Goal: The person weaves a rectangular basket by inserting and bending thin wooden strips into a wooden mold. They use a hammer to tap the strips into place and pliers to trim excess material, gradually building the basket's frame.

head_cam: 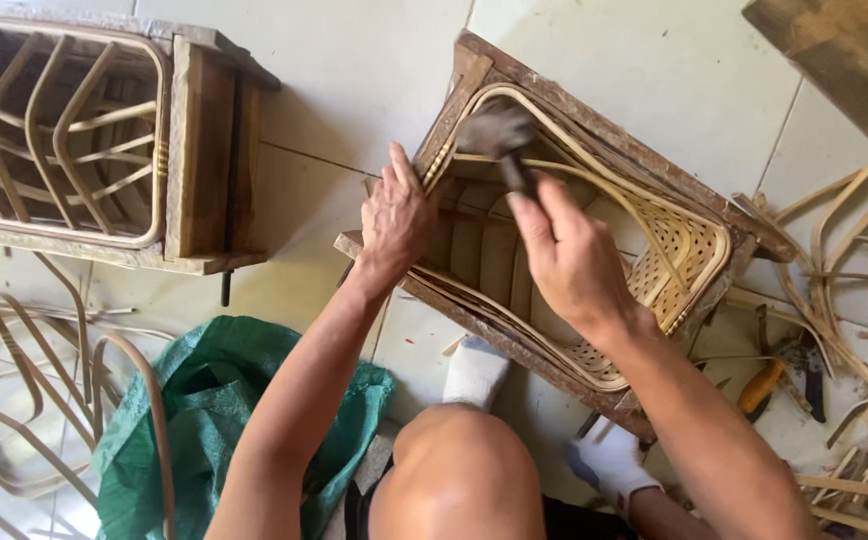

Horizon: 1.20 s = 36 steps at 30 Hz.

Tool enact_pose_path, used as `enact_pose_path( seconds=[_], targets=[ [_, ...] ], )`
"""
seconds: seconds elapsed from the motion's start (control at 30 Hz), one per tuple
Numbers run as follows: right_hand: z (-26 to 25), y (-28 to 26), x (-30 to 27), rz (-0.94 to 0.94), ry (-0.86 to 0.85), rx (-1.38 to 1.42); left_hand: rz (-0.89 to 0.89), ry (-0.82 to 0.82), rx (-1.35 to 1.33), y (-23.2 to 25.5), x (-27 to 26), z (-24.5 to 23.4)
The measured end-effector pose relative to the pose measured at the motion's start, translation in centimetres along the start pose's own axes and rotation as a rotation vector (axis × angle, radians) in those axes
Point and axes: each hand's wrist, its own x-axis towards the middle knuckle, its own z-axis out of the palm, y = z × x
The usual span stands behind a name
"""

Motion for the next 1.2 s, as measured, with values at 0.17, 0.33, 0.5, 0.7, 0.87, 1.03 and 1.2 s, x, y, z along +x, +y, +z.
enact_pose_path(
  seconds=[0.17,0.33,0.5,0.7,0.87,1.03,1.2],
  targets=[
    [2.5,-1.1,2.2,-0.264,0.033,-0.155,0.167,0.214,0.211,-0.8,-0.9,0.5],
    [2.6,-1.8,3.2,-0.128,0.001,-0.130,0.225,0.330,0.337,-1.1,-0.3,0.8],
    [1.3,-1.4,5.1,-0.003,-0.098,-0.182,0.229,0.261,0.288,-0.7,0.3,-0.1],
    [-1.0,-1.2,6.5,-0.278,0.017,-0.161,0.155,0.127,0.123,0.4,1.5,-0.6],
    [-2.8,-0.6,7.0,0.000,-0.061,-0.146,0.053,0.002,-0.017,1.1,1.7,0.0],
    [-3.6,0.9,9.1,0.006,-0.018,-0.113,0.062,-0.006,-0.029,1.4,1.9,-0.4],
    [-3.3,3.6,9.9,-0.130,0.056,-0.073,0.067,0.011,-0.020,1.3,1.7,-0.1]
  ],
)
